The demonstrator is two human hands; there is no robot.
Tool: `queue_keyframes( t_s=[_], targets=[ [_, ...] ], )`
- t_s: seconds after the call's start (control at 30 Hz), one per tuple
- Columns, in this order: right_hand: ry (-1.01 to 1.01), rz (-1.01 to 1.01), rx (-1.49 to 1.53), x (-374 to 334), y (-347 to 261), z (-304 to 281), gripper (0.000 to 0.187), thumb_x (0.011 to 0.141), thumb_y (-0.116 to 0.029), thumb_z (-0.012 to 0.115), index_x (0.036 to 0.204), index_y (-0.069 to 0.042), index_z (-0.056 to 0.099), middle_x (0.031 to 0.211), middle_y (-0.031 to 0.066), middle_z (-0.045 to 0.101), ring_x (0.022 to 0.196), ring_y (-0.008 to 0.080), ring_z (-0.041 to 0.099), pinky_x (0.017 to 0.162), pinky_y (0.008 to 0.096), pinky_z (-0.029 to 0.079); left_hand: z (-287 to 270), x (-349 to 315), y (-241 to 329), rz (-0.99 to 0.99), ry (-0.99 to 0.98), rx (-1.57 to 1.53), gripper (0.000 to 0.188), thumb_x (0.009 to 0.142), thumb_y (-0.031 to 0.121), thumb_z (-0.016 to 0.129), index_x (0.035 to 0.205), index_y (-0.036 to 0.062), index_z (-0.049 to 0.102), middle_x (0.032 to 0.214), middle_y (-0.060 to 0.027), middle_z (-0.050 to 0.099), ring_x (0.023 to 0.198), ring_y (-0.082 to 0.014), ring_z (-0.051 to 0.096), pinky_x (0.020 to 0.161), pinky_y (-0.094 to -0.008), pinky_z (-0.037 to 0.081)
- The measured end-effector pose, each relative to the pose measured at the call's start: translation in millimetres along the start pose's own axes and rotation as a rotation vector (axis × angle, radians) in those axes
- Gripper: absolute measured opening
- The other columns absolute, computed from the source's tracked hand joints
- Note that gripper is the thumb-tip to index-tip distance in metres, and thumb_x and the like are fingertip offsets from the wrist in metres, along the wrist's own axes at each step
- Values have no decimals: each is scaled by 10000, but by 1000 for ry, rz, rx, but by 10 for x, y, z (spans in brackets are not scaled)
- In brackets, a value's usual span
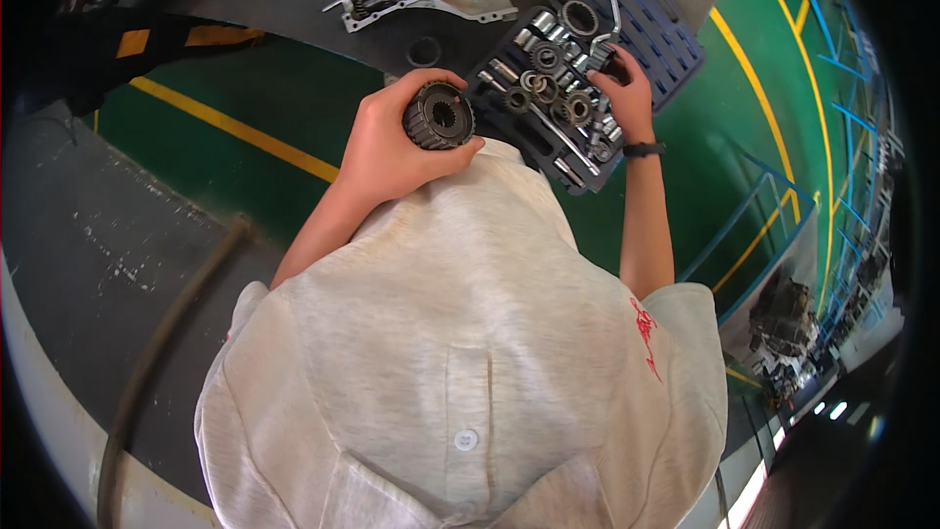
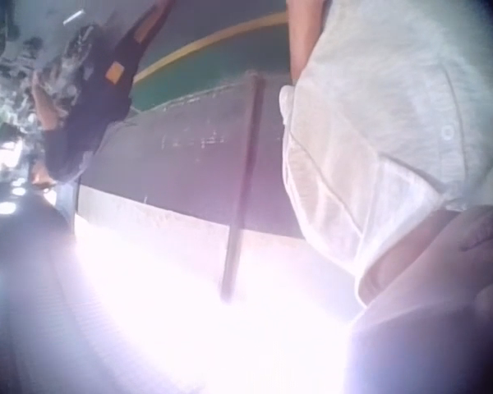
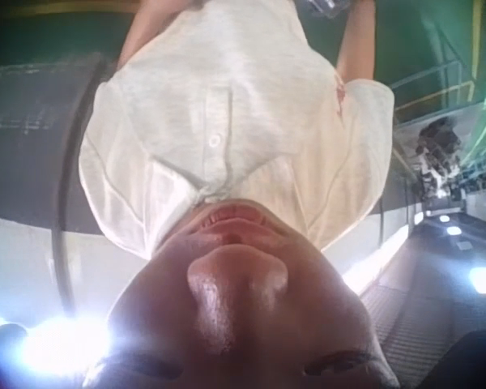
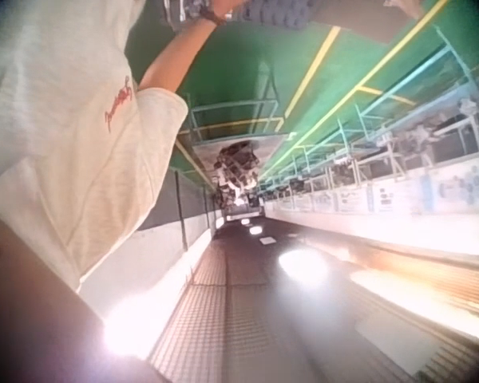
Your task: The recorder is disassembling a gearbox, removing internal gears and shafts from the housing.
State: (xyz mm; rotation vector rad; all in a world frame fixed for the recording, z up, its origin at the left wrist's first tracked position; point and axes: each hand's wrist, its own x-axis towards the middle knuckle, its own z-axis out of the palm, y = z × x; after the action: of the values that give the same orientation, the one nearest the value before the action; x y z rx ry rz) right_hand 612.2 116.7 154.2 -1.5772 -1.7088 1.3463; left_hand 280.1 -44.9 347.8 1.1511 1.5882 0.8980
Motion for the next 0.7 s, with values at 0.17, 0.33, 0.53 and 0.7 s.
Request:
queue_keyframes(
  t_s=[0.17, 0.33, 0.53, 0.7],
  targets=[
    [-450, -88, 877, -569, -1640, 82, 766, 782, -261, 783, 1407, 42, 460, 1256, 197, 634, 1133, 297, 661, 1016, 394, 516, -37, 125, 124, 108, -59, -3, 571, 651, 138, 854, 1182, 44, 664, 995, -92, 714, 910, -160, 692, 857, -298, 542],
    [-511, -201, 542, -815, -2432, 217, 819, 712, -221, 861, 1395, 23, 482, 1262, 168, 627, 1158, 255, 638, 1021, 379, 511, -148, 201, 202, 319, -112, -11, 681, 644, 154, 859, 1280, 55, 633, 1086, -157, 719, 964, -264, 723, 876, -355, 560],
    [-466, -288, 51, -920, -3004, 534, 726, 691, -74, 857, 1356, -15, 572, 1247, 86, 599, 1147, 205, 617, 975, 369, 535, -469, 217, 148, 385, -150, 9, 892, 598, 111, 821, 1427, 21, 502, 1143, -201, 689, 1020, -372, 688, 863, -404, 563],
    [-514, -238, 23, -877, -3218, 759, 714, 694, -71, 866, 1348, -20, 583, 1206, 88, 609, 1103, 197, 633, 922, 344, 554, -714, 215, 81, 366, -200, 47, 986, 617, 117, 840, 1498, 41, 402, 1147, -220, 678, 1000, -400, 685, 840, -432, 564]
  ],
)
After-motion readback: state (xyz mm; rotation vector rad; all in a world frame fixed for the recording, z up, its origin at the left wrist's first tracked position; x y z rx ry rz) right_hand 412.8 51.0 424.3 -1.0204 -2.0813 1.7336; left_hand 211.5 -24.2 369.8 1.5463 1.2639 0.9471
